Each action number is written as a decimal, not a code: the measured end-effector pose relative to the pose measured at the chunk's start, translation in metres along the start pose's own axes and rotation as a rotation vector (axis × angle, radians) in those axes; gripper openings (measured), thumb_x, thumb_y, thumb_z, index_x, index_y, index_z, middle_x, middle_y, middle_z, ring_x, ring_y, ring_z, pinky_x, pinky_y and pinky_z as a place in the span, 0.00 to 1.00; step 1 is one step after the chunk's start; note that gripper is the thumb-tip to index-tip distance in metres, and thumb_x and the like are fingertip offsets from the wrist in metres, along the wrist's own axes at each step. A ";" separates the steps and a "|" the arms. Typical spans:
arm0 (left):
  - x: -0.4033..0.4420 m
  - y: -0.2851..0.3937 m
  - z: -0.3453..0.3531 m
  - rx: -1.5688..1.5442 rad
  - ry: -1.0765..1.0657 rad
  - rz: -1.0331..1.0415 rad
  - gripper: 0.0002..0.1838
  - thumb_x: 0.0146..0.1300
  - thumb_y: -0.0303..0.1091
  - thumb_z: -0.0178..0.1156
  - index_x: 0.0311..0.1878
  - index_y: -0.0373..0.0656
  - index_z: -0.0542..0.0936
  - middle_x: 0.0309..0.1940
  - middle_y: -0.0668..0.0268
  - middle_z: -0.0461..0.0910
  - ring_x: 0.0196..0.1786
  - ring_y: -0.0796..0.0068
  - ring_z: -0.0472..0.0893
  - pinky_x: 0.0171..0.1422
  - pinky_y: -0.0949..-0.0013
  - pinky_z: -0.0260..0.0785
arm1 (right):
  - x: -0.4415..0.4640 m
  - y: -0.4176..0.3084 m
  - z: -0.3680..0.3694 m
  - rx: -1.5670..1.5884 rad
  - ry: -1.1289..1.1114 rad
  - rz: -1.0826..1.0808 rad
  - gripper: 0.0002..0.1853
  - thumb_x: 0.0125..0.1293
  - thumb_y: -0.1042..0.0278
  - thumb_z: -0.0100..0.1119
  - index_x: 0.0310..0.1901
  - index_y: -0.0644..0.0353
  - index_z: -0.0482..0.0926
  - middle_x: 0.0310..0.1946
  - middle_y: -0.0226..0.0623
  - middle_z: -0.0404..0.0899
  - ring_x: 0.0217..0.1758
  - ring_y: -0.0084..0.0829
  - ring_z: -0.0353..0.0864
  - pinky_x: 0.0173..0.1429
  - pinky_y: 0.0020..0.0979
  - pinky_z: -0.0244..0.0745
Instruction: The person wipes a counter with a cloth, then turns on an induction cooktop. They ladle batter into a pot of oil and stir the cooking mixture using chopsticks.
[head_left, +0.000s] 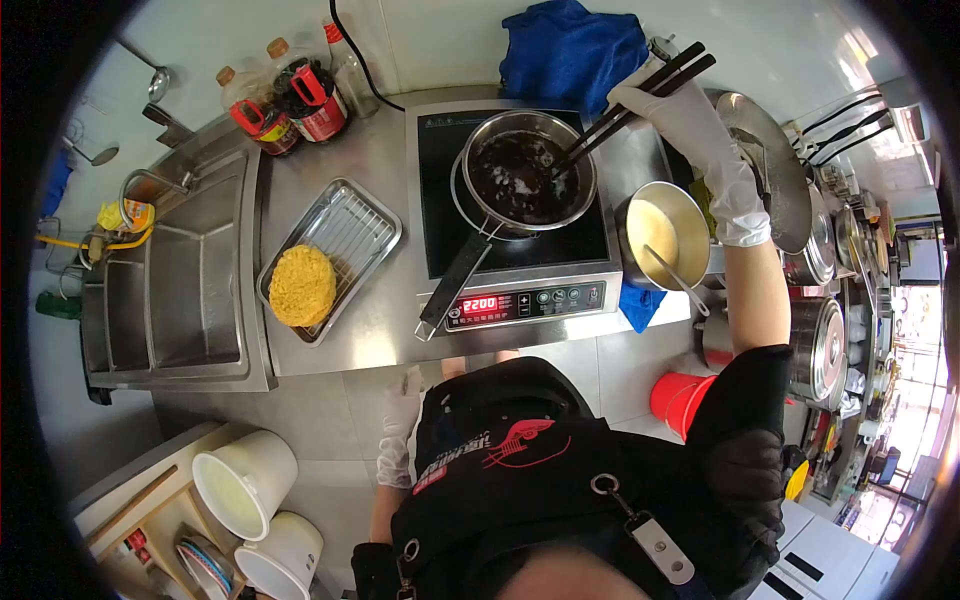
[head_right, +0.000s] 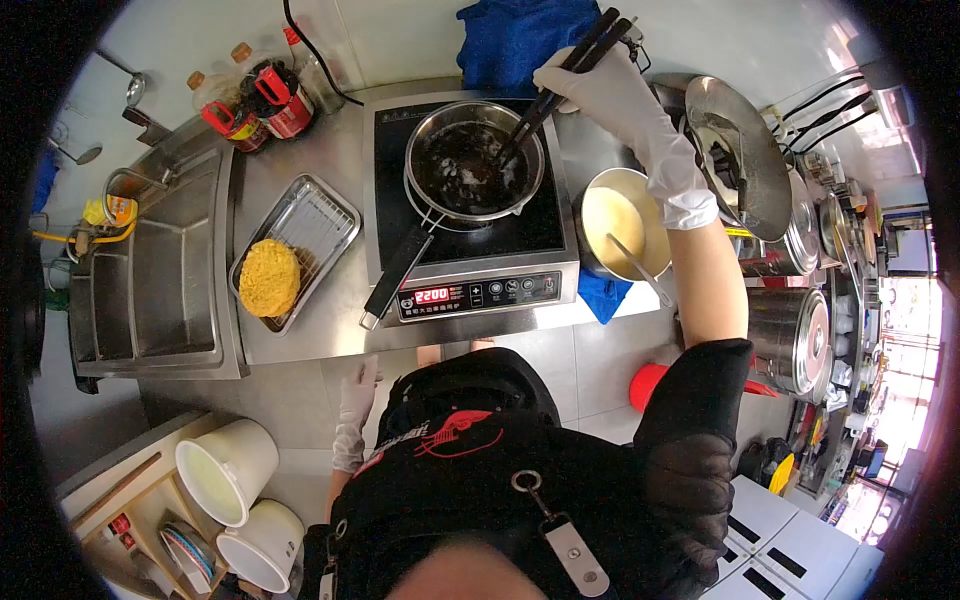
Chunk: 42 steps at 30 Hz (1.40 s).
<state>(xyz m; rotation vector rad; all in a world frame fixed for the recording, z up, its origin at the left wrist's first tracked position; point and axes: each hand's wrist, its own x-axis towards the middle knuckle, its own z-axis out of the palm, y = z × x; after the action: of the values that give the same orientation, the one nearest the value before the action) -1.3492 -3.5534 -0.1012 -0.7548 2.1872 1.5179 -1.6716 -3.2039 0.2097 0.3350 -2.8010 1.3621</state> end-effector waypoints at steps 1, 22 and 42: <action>0.000 0.001 0.000 0.000 -0.008 -0.004 0.22 0.66 0.47 0.52 0.50 0.36 0.78 0.32 0.60 0.82 0.35 0.75 0.80 0.43 0.70 0.71 | -0.001 0.000 0.001 0.032 -0.014 0.006 0.10 0.56 0.65 0.62 0.32 0.64 0.81 0.24 0.30 0.80 0.26 0.18 0.77 0.32 0.20 0.75; 0.003 -0.001 0.000 0.022 -0.014 -0.008 0.24 0.66 0.49 0.52 0.46 0.34 0.79 0.32 0.60 0.81 0.33 0.76 0.78 0.40 0.72 0.69 | 0.005 0.009 -0.025 0.262 0.162 -0.008 0.10 0.58 0.68 0.64 0.34 0.67 0.80 0.29 0.36 0.81 0.29 0.22 0.81 0.32 0.19 0.80; 0.008 -0.010 0.004 0.010 -0.031 -0.013 0.22 0.66 0.45 0.53 0.46 0.32 0.77 0.33 0.60 0.81 0.34 0.75 0.79 0.39 0.73 0.70 | 0.014 -0.028 0.015 0.108 0.067 -0.063 0.11 0.58 0.63 0.63 0.32 0.64 0.83 0.29 0.33 0.83 0.30 0.19 0.81 0.31 0.17 0.73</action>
<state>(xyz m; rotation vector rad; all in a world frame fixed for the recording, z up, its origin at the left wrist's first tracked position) -1.3493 -3.5543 -0.1150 -0.7362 2.1619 1.5012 -1.6789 -3.2349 0.2239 0.3690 -2.6461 1.4858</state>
